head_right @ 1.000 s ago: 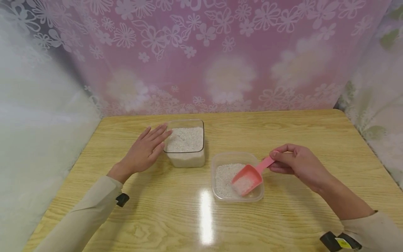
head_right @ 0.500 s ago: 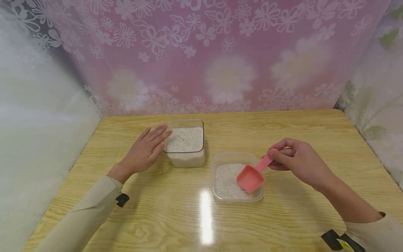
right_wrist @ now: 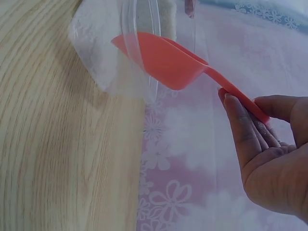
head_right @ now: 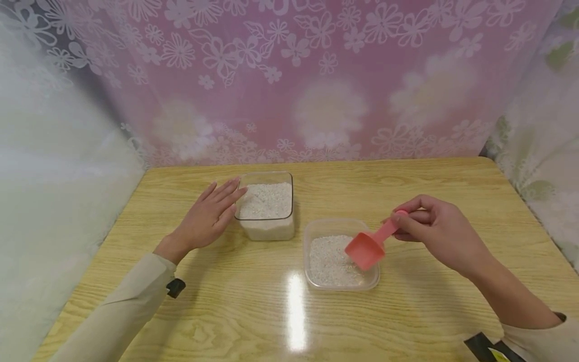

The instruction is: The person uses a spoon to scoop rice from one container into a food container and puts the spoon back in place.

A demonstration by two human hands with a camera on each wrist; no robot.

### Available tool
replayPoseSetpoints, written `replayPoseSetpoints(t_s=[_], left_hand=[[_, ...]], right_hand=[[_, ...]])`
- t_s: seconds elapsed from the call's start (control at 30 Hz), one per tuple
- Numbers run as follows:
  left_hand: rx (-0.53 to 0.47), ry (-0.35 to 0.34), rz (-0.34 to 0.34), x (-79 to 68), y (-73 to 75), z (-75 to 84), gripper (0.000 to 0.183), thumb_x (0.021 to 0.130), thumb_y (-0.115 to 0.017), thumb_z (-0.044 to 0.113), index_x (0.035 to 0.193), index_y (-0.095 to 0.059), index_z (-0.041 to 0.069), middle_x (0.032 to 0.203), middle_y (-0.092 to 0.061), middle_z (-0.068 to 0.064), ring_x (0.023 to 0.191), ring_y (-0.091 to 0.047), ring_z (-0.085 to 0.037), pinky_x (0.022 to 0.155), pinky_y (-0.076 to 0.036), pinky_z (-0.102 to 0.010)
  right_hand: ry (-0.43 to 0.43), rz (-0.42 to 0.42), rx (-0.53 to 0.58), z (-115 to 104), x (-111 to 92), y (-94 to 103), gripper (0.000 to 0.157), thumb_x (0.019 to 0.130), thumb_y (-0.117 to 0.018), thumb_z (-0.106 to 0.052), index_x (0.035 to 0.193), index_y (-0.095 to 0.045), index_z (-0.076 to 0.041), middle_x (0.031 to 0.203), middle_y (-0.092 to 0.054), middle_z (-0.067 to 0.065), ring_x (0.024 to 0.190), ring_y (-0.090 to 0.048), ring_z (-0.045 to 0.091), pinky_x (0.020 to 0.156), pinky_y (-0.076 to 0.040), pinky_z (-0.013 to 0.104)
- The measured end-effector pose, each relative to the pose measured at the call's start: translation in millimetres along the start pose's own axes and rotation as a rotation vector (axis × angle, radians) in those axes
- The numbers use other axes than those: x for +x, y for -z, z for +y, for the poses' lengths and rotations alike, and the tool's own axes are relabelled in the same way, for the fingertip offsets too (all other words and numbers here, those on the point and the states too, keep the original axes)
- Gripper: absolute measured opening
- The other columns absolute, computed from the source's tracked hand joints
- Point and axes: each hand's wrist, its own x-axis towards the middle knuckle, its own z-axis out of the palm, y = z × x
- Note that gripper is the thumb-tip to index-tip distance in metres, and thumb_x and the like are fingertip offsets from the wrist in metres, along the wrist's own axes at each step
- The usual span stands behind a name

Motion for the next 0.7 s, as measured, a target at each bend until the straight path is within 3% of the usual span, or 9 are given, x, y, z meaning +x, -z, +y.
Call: replayPoseSetpoints(t_s=[0.23, 0.33, 0.4, 0.57, 0.63, 0.7], left_hand=[[0.009, 0.002, -0.005, -0.2, -0.7, -0.4, 0.051, 0.105, -0.023, 0.040, 0.151, -0.031, 0.021, 0.157, -0.020, -0.003, 0.144, -0.013, -0.016, 0.116, -0.003, -0.039], [0.012, 0.001, -0.006, 0.2, -0.5, -0.7, 0.049, 0.106, -0.024, 0.038, 0.151, -0.031, 0.021, 0.157, -0.020, -0.004, 0.144, -0.014, -0.017, 0.116, -0.003, -0.040], [0.015, 0.000, -0.004, 0.1, -0.5, -0.9, 0.049, 0.106, -0.026, 0.037, 0.151, -0.032, 0.021, 0.157, -0.021, -0.005, 0.144, -0.014, -0.017, 0.116, -0.004, -0.041], [0.022, -0.005, -0.003, -0.4, -0.1, -0.8, 0.049, 0.106, -0.026, 0.037, 0.151, -0.032, 0.020, 0.157, -0.022, -0.005, 0.144, -0.014, -0.017, 0.116, -0.004, -0.041], [0.023, -0.008, -0.006, -0.4, 0.1, -0.8, 0.049, 0.105, -0.026, 0.037, 0.151, -0.032, 0.020, 0.157, -0.021, -0.005, 0.144, -0.014, -0.017, 0.116, -0.004, -0.041], [0.023, -0.011, -0.007, -0.4, 0.3, -0.7, 0.050, 0.105, -0.026, 0.038, 0.151, -0.032, 0.020, 0.157, -0.022, -0.005, 0.144, -0.014, -0.017, 0.116, -0.004, -0.042]], right_hand=[[-0.013, 0.006, 0.053, 6.7, 2.1, 4.2, 0.020, 0.098, -0.055, -0.010, 0.112, -0.054, 0.005, 0.096, -0.072, 0.006, 0.083, -0.070, 0.020, 0.072, -0.056, 0.031], [-0.049, 0.018, 0.133, 11.3, 4.2, 8.3, 0.021, 0.098, -0.056, -0.012, 0.113, -0.055, 0.002, 0.097, -0.072, 0.006, 0.084, -0.070, 0.020, 0.074, -0.056, 0.031], [-0.070, 0.016, 0.251, 15.1, 6.6, 11.9, 0.020, 0.098, -0.056, -0.011, 0.113, -0.056, 0.002, 0.100, -0.072, 0.008, 0.085, -0.070, 0.021, 0.076, -0.055, 0.031], [-0.056, -0.062, 0.721, 25.4, 13.8, 21.3, 0.020, 0.101, -0.045, 0.000, 0.110, -0.061, 0.005, 0.104, -0.069, 0.017, 0.091, -0.068, 0.026, 0.081, -0.053, 0.035], [-0.054, -0.084, 0.844, 27.8, 16.5, 24.3, 0.024, 0.101, -0.041, 0.002, 0.108, -0.063, 0.006, 0.105, -0.069, 0.019, 0.092, -0.068, 0.027, 0.082, -0.053, 0.036], [-0.060, -0.071, 0.896, 28.0, 18.9, 26.1, 0.025, 0.101, -0.041, 0.001, 0.106, -0.065, 0.006, 0.104, -0.068, 0.019, 0.092, -0.068, 0.027, 0.082, -0.053, 0.036]])
